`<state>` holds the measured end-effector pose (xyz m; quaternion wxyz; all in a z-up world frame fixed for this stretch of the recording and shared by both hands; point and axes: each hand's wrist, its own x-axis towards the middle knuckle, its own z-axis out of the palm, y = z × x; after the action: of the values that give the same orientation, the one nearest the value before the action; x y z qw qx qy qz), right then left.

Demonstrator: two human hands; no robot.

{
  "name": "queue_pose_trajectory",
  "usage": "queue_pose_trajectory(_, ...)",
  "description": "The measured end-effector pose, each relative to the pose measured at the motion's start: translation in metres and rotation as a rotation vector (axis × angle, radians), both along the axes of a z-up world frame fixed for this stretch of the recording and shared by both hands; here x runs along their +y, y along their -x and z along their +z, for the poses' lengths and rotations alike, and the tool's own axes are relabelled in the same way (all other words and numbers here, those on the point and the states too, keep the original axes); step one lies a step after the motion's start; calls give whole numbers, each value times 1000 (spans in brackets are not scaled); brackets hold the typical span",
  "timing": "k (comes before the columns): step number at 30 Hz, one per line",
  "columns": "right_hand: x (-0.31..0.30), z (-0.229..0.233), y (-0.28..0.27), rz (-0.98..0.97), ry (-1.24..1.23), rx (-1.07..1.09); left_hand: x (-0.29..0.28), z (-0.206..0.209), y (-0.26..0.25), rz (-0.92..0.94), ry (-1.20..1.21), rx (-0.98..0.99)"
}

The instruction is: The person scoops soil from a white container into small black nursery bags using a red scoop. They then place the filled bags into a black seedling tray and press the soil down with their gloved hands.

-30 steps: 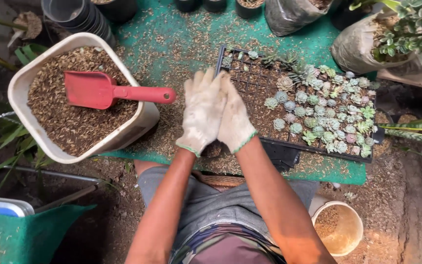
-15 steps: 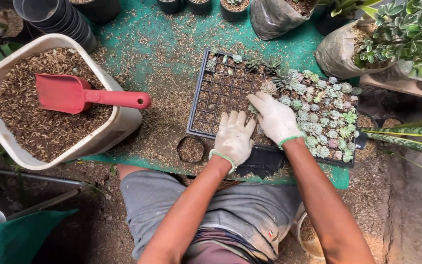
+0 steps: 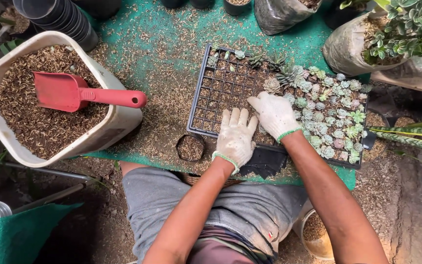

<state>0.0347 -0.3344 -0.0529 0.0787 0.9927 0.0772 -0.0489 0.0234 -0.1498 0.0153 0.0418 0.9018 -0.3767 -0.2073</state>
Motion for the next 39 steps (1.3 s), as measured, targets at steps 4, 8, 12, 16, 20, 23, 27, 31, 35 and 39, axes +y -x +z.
queue_pose_trajectory(4, -2, -2, -1, 15, 5, -23, -1, -2, 0, 13, 5, 14)
queue_pose_trajectory(8, -7, -3, 1, 33, -20, -13, 0, -4, 1, 25, 18, 15)
queue_pose_trajectory(12, -6, -4, 0, 16, 108, -35, 0, -4, 4, 33, 0, 29)
queue_pose_trajectory(16, -13, -10, -2, -4, 112, -67, -4, -14, 6, 56, 11, 41)
queue_pose_trajectory(20, 12, 32, 9, -153, 22, -118, 0, -13, 5, 101, 31, 100)
queue_pose_trajectory(23, 53, 104, 21, -356, -367, 31, 49, 16, 17, 142, 427, -177)
queue_pose_trajectory(27, 87, 119, 40, -282, -567, 61, 137, 39, 24, 223, 362, -135)
queue_pose_trajectory(31, 134, 113, 48, -141, -756, 93, 193, 49, 27, 311, 190, -34)
queue_pose_trajectory(35, 173, 92, 43, -31, -798, 187, 199, 21, 23, 204, 134, -28)
queue_pose_trajectory(39, 185, 71, 38, -52, -770, 253, 191, -3, 25, 201, 143, -109)
